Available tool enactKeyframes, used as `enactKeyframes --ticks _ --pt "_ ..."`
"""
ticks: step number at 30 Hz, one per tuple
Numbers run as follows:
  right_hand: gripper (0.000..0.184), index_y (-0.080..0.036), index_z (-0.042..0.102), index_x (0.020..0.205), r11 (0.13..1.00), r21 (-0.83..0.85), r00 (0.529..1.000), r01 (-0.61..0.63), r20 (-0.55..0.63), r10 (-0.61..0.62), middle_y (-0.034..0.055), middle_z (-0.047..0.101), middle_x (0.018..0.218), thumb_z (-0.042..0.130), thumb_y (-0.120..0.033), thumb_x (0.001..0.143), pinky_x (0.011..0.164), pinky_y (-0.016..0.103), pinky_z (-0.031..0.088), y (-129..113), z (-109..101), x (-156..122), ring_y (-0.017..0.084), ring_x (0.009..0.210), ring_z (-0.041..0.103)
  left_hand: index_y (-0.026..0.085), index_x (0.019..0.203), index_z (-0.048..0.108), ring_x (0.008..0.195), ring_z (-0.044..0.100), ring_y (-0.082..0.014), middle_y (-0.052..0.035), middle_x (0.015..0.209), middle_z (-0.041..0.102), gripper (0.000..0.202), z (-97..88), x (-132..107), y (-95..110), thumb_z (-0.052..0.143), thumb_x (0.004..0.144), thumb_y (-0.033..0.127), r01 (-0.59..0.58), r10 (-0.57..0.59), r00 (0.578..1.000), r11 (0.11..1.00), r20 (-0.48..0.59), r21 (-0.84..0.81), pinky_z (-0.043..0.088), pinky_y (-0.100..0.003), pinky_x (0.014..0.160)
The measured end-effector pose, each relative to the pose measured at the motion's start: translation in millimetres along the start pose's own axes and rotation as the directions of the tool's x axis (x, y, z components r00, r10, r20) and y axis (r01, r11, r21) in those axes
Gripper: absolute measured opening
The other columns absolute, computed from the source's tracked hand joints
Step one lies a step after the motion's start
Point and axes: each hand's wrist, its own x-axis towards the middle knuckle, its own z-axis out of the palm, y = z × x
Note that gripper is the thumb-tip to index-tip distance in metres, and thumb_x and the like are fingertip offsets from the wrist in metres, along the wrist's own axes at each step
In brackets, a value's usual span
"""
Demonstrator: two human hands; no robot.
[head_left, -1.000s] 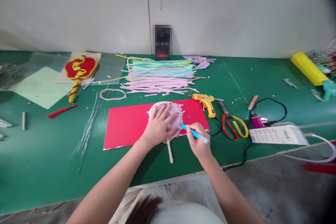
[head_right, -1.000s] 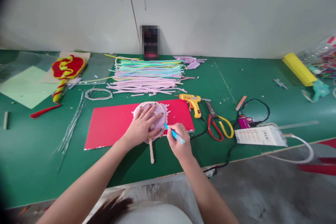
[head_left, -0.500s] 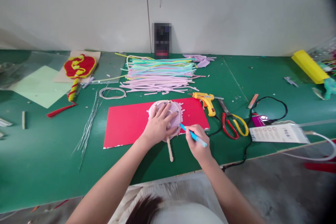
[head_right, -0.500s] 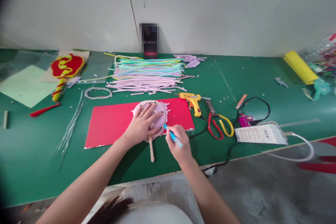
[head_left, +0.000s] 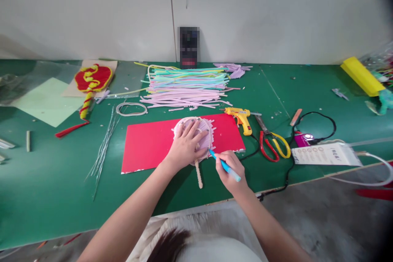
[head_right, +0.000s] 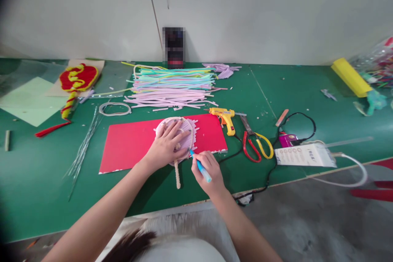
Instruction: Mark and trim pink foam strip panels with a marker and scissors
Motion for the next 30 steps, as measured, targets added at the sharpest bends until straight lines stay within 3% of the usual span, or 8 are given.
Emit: enactKeyframes --ticks 18,27,30 --pt "0.019 -0.021 0.057 0.096 0.998 0.032 0.998 0.054 -0.021 -0.053 0.0046 0.063 0.076 0.052 -0.005 0.087 0.066 0.033 0.055 -4.3 0.6 -6.8 0.018 0.070 0.061 0.024 0.133 0.057 0.142 0.030 -0.0344 -0.0138 0.153 0.037 0.052 2.1 0.7 -0.8 0.060 0.085 0.044 -0.003 0.003 1.000 1.000 -0.007 -0.006 0.014 -0.055 0.116" --pt "0.012 -0.021 0.062 0.089 0.996 0.018 0.991 -0.084 -0.106 0.086 0.0040 0.065 0.072 0.053 -0.013 0.090 0.062 0.031 0.054 1.0 -5.8 -2.4 0.018 0.066 0.064 0.024 0.133 0.056 0.143 0.027 -0.0333 -0.0135 0.155 0.033 0.054 0.8 -0.2 -0.5 0.063 0.083 0.042 0.004 -0.004 1.000 1.000 0.010 -0.018 0.013 -0.055 0.116" --pt "0.014 -0.021 0.064 0.096 0.985 0.052 0.979 -0.162 -0.119 0.168 0.0055 0.070 0.079 0.052 -0.017 0.092 0.066 0.031 0.056 6.2 -6.5 -3.1 0.018 0.069 0.067 0.025 0.136 0.054 0.144 0.026 -0.0335 -0.0139 0.156 0.032 0.055 0.1 0.2 -0.5 0.062 0.084 0.042 0.000 0.000 1.000 1.000 0.020 -0.020 0.012 -0.055 0.116"
